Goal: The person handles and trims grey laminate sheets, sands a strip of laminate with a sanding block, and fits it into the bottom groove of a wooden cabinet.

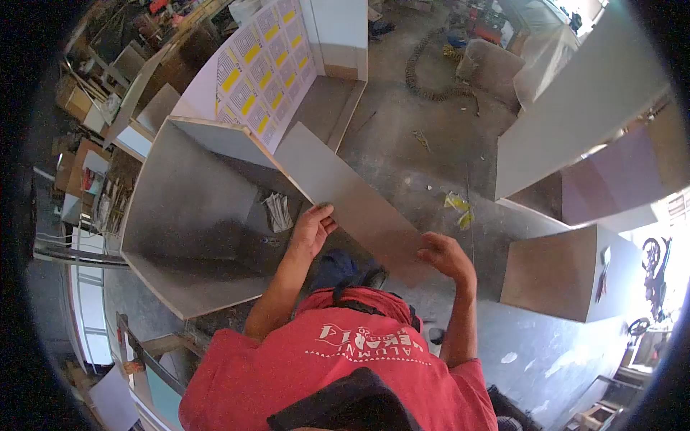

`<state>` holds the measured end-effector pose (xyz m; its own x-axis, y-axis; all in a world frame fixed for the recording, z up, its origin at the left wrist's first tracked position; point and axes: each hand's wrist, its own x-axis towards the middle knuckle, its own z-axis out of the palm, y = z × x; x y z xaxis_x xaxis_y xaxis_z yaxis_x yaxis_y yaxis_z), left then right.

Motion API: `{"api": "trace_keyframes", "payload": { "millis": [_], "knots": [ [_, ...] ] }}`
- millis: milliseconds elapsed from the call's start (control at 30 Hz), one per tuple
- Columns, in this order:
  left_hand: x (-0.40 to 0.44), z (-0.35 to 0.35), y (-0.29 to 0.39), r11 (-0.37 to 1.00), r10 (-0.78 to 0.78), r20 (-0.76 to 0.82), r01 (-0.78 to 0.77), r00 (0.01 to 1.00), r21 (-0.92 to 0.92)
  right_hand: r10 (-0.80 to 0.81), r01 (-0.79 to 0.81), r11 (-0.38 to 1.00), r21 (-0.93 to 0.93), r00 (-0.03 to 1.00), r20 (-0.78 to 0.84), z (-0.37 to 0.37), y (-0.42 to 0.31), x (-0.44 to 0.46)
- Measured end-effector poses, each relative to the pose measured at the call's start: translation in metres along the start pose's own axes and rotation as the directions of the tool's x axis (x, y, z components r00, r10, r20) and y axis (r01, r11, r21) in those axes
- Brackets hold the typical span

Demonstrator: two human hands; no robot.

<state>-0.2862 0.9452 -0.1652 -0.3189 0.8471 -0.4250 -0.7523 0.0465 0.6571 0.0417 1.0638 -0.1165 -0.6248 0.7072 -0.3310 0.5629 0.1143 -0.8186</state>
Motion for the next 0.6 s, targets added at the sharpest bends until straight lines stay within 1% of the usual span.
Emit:
{"api": "trace_keyframes", "payload": {
  "millis": [33, 100, 133, 167, 233, 267, 300, 333, 367, 400, 433, 467, 500, 533, 567, 600],
  "knots": [
    [0.024, 0.005, 0.008, 1.0, -0.002, -0.011, 0.002, 1.0, -0.011, 0.005, -0.005, 1.0, -0.007, 1.0, 0.013, -0.018, 0.006, 0.022],
    [0.075, 0.007, 0.024, 0.996, 0.086, -0.019, -0.086, 0.996, 0.011, 0.053, -0.055, 0.995, -0.088, 0.998, -0.025, -0.049, 0.019, 0.066],
    [0.106, 0.003, 0.032, 0.994, 0.105, -0.025, -0.105, 0.994, -0.015, 0.072, -0.064, 0.974, -0.216, 0.997, 0.025, -0.067, 0.02, 0.09],
    [0.138, -0.001, 0.04, 0.995, 0.099, -0.032, -0.1, 0.995, -0.026, 0.08, -0.07, 0.972, -0.225, 0.996, 0.033, -0.078, 0.026, 0.112],
    [0.209, -0.01, 0.058, 0.98, 0.188, -0.06, -0.191, 0.98, -0.049, 0.185, -0.202, 0.945, -0.257, 0.979, -0.09, -0.094, 0.05, 0.155],
    [0.245, -0.016, 0.068, 0.98, 0.192, -0.107, -0.195, 0.976, -0.025, 0.22, -0.232, 0.96, -0.159, 0.972, -0.088, -0.098, 0.094, 0.175],
    [0.28, -0.023, 0.075, 0.982, 0.181, -0.112, -0.186, 0.977, -0.036, 0.254, -0.26, 0.964, -0.057, 0.963, -0.086, -0.102, 0.139, 0.194],
    [0.319, -0.03, 0.086, 0.978, 0.176, -0.182, -0.192, 0.967, -0.079, 0.289, -0.286, 0.957, 0.043, 0.954, -0.084, -0.106, 0.183, 0.215],
    [0.358, -0.04, 0.096, 0.972, 0.166, -0.25, -0.201, 0.954, -0.121, 0.315, -0.303, 0.947, 0.105, 0.94, -0.129, -0.103, 0.198, 0.218],
    [0.396, -0.06, 0.099, 0.971, 0.152, -0.281, -0.196, 0.948, -0.135, 0.34, -0.313, 0.935, 0.168, 0.924, -0.174, -0.1, 0.212, 0.221],
    [0.426, -0.073, 0.104, 0.971, 0.141, -0.285, -0.188, 0.948, -0.145, 0.491, -0.372, 0.759, 0.534, 0.866, -0.094, -0.094, 0.263, 0.215],
    [0.454, -0.084, 0.112, 0.982, 0.094, -0.328, -0.142, 0.94, -0.125, 0.625, -0.357, 0.459, 0.814, 0.781, -0.011, -0.088, 0.313, 0.209],
    [0.478, -0.09, 0.119, 0.99, 0.049, -0.372, -0.094, 0.927, -0.104, 0.661, -0.53, 0.663, 0.528, 0.746, -0.081, -0.08, 0.306, 0.206],
    [0.494, -0.093, 0.125, 0.998, 0.001, -0.415, -0.028, 0.91, -0.058, 0.693, -0.672, 0.721, 0.169, 0.705, -0.152, -0.072, 0.297, 0.202],
    [0.505, -0.093, 0.13, 0.998, -0.013, -0.426, -0.014, 0.905, -0.059, 0.65, -0.666, 0.743, -0.07, 0.742, -0.165, -0.069, 0.294, 0.199],
    [0.515, -0.092, 0.135, 0.997, -0.053, -0.437, 0.071, 0.898, 0.026, 0.629, -0.649, 0.736, -0.194, 0.761, -0.159, -0.061, 0.297, 0.198]
  ]
}}
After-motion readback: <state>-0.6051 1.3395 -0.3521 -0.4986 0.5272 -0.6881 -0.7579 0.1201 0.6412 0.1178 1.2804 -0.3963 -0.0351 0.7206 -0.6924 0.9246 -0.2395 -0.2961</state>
